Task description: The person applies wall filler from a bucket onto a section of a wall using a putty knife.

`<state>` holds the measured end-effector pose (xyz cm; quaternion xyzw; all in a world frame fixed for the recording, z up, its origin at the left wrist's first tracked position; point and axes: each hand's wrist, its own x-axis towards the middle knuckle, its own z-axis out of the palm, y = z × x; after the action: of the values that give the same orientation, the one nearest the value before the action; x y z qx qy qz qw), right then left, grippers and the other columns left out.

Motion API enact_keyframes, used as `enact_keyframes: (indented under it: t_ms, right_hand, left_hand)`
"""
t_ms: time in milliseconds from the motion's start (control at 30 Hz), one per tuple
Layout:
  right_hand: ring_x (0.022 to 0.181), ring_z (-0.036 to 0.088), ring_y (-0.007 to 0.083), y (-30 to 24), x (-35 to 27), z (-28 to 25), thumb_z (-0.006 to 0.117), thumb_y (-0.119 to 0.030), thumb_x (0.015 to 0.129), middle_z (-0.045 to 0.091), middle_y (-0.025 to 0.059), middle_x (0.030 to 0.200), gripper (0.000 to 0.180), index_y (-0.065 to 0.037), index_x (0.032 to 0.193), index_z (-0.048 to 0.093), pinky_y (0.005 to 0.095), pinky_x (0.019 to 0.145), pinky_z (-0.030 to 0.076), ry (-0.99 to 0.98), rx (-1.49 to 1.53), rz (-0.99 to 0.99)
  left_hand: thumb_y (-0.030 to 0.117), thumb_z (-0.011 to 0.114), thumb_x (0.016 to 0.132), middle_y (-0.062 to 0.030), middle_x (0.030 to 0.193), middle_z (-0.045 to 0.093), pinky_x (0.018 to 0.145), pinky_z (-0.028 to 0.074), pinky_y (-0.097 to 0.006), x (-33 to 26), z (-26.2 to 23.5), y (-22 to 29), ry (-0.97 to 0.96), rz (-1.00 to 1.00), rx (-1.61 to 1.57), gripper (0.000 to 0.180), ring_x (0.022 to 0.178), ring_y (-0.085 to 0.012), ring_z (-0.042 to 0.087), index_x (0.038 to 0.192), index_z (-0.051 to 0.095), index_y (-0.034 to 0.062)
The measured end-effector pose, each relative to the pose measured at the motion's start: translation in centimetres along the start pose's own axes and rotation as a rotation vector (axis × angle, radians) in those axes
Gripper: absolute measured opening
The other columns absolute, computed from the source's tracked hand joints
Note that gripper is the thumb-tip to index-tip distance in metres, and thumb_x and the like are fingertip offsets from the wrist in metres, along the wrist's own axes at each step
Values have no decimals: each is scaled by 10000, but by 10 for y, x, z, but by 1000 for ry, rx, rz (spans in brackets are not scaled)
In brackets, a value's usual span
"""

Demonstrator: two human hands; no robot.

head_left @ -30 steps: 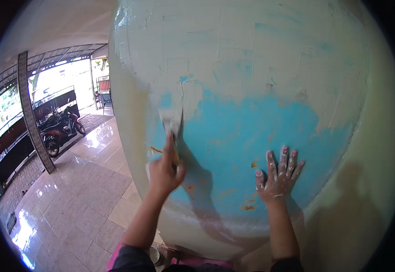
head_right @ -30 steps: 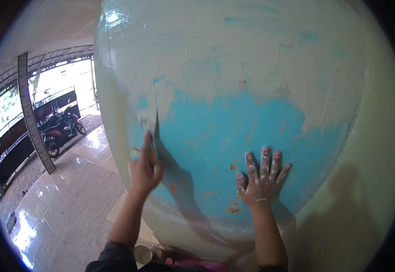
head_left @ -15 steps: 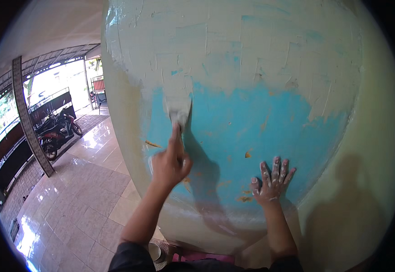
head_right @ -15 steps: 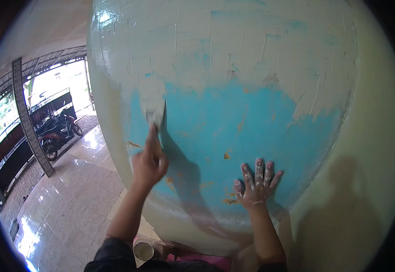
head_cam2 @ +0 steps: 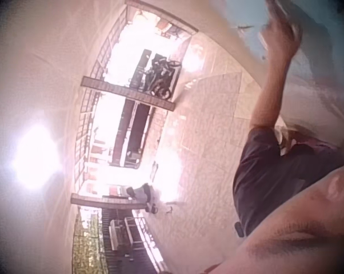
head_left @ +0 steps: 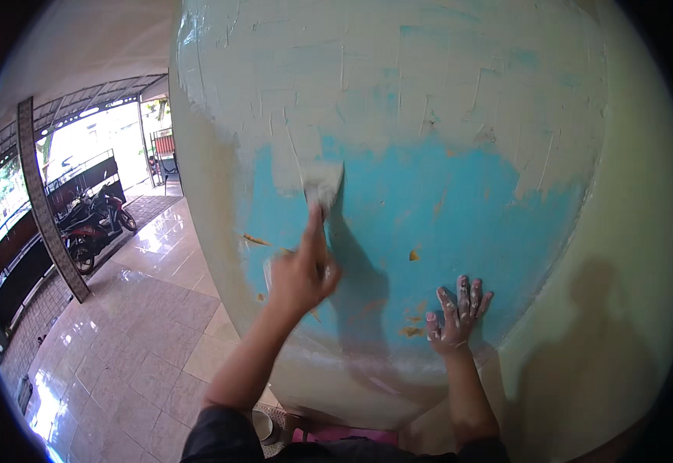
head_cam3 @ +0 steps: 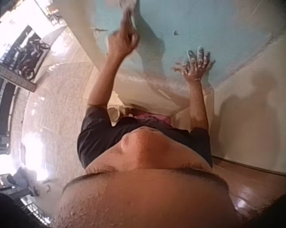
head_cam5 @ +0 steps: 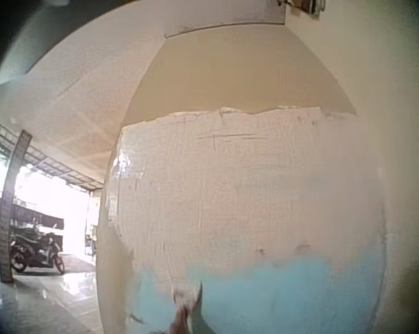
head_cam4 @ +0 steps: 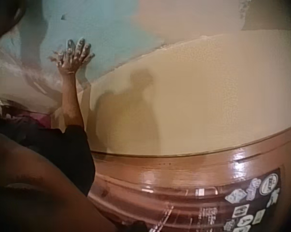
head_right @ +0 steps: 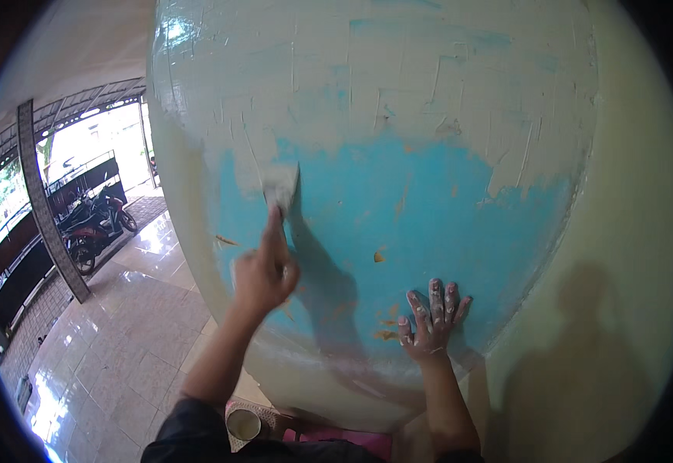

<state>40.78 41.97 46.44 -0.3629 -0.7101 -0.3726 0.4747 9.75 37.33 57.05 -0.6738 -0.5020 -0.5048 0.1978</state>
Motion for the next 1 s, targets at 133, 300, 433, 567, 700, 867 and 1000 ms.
enact_keyframes:
  t_ms: [133, 300, 433, 567, 700, 867, 1000]
  right_hand:
    - [1417, 323, 394, 9, 14, 2, 480, -364, 955, 448, 165, 1469, 393, -185, 1290, 581, 623, 1151, 130, 124, 160, -58]
    - [1387, 373, 388, 15, 121, -15, 458, -371, 969, 458, 168, 1457, 390, -168, 1281, 574, 608, 1142, 179, 212, 125, -127]
    - [1376, 389, 377, 6, 150, -15, 445, -386, 973, 476, 166, 1443, 399, -158, 1271, 581, 591, 1148, 174, 196, 36, -95]
    - [1374, 393, 371, 5, 126, -6, 450, -391, 967, 502, 151, 1424, 391, -167, 1254, 593, 580, 1154, 166, 204, -14, -99]
    - [1366, 408, 366, 1, 123, -4, 436, -404, 974, 538, 135, 1391, 377, -176, 1219, 610, 569, 1159, 164, 178, -32, -70]
    - [1368, 406, 365, 1, 126, -1, 424, -394, 980, 550, 131, 1379, 363, -173, 1183, 630, 564, 1164, 162, 221, -61, -76]
    - [1370, 405, 364, 9, 119, -2, 430, -392, 978, 548, 128, 1382, 358, -174, 1171, 638, 564, 1165, 161, 202, -91, -55]
  left_hand:
    - [94, 607, 644, -140, 905, 711, 455, 466, -347, -45, 16, -12, -24, 8, -66, 891, 446, -248, 562, 1489, 339, 9]
    - [106, 614, 649, -69, 652, 628, 456, 457, -351, 33, -19, 7, 270, 161, -64, 888, 466, -250, 574, 1489, 341, 20]
    - [147, 647, 671, -78, 607, 597, 449, 438, -381, 40, 1, 1, 165, 45, 19, 924, 465, -266, 574, 1523, 292, 99]
    - [128, 634, 649, -83, 689, 667, 474, 463, -373, -40, 4, -2, -71, 0, 62, 899, 474, -269, 582, 1496, 343, 52]
    - [111, 625, 615, -156, 911, 705, 493, 478, -347, -14, -26, -22, 226, 153, -52, 887, 485, -265, 579, 1460, 384, -14]
    - [91, 619, 674, -118, 762, 675, 465, 454, -371, 49, -61, -32, 162, -28, 110, 891, 470, -258, 573, 1506, 306, 35]
    - [124, 633, 695, -143, 984, 716, 491, 491, -348, -8, -10, -47, 90, -18, -13, 886, 481, -256, 595, 1513, 301, 52]
